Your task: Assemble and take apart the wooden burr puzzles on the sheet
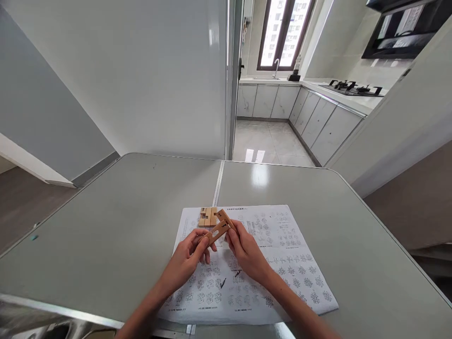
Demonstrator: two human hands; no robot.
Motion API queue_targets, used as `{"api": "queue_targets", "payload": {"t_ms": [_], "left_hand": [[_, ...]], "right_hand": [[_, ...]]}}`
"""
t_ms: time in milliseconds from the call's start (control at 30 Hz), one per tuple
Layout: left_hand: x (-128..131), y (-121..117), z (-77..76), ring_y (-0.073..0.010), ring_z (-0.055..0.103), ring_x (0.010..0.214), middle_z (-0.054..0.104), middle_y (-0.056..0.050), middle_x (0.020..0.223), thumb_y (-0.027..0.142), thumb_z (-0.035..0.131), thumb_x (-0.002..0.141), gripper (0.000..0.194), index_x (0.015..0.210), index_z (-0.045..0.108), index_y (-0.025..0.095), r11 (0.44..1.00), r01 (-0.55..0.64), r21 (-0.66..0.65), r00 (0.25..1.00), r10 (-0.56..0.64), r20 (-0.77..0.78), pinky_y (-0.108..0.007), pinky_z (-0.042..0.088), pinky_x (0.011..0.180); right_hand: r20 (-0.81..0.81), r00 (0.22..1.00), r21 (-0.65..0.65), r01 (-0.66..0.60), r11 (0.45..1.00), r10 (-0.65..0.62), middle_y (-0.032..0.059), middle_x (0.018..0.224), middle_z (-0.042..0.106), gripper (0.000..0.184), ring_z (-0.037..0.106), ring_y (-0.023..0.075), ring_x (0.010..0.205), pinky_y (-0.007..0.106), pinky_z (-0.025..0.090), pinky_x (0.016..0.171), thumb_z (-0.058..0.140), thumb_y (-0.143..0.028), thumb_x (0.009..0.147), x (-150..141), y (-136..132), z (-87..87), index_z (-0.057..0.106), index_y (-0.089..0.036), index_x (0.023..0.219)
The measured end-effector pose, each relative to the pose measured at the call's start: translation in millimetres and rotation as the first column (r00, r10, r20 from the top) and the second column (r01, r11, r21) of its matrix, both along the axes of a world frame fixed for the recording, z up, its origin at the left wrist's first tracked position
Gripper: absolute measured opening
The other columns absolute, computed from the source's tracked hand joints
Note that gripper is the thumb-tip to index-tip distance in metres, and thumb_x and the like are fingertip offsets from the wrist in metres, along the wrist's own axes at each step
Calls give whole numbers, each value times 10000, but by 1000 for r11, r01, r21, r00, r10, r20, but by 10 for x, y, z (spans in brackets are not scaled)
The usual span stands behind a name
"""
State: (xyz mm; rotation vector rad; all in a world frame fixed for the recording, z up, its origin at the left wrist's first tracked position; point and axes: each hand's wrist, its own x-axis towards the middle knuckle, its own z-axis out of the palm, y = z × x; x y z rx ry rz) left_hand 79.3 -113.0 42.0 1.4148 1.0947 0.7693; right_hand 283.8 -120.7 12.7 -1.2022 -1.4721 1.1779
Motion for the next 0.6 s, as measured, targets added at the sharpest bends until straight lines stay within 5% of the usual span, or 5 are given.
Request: {"api": "queue_targets", "payload": {"t_ms": [167, 267, 400, 600], "left_hand": [[60, 224, -113, -144, 650, 599, 743, -67, 917, 575, 525, 1021, 404, 1076, 586, 179, 998, 63, 8, 998, -63, 11, -294, 517, 642], [83, 281, -233, -141, 661, 605, 750, -72, 943, 583, 529, 1021, 419, 1090, 598, 176, 996, 90, -2, 995, -90, 46, -296, 541, 649], [95, 306, -321, -126, 658, 599, 762, -80, 977, 569, 535, 1028, 406, 1099, 598, 173, 995, 97, -17, 991, -94, 93, -277, 537, 625], [81, 306, -298, -119, 652, 577, 764, -79, 958, 567, 550, 1022, 404, 1081, 604, 171, 995, 95, -1, 990, -94, 103, -254, 500, 569]], "right_hand": [[-11, 998, 66, 61, 996, -61, -23, 757, 553, 428, 511, 163, 611, 309, 509, 616, 369, -460, 1120, 50, 65, -136, 507, -213, 1440], [18, 991, 140, 130, 982, -134, 64, 1011, 688, 420, 655, 204, 841, 361, 598, 776, 376, -407, 1120, 60, 45, -184, 503, -235, 1482], [100, 979, 254, 145, 956, -176, 95, 1281, 673, 465, 675, 230, 1109, 415, 613, 944, 362, -337, 1121, 60, 46, -238, 438, -276, 1576], [260, 935, 401, 123, 908, -241, 109, 1225, 662, 525, 695, 231, 996, 415, 657, 828, 360, -270, 1111, 99, 62, -358, 349, -303, 1635]]}}
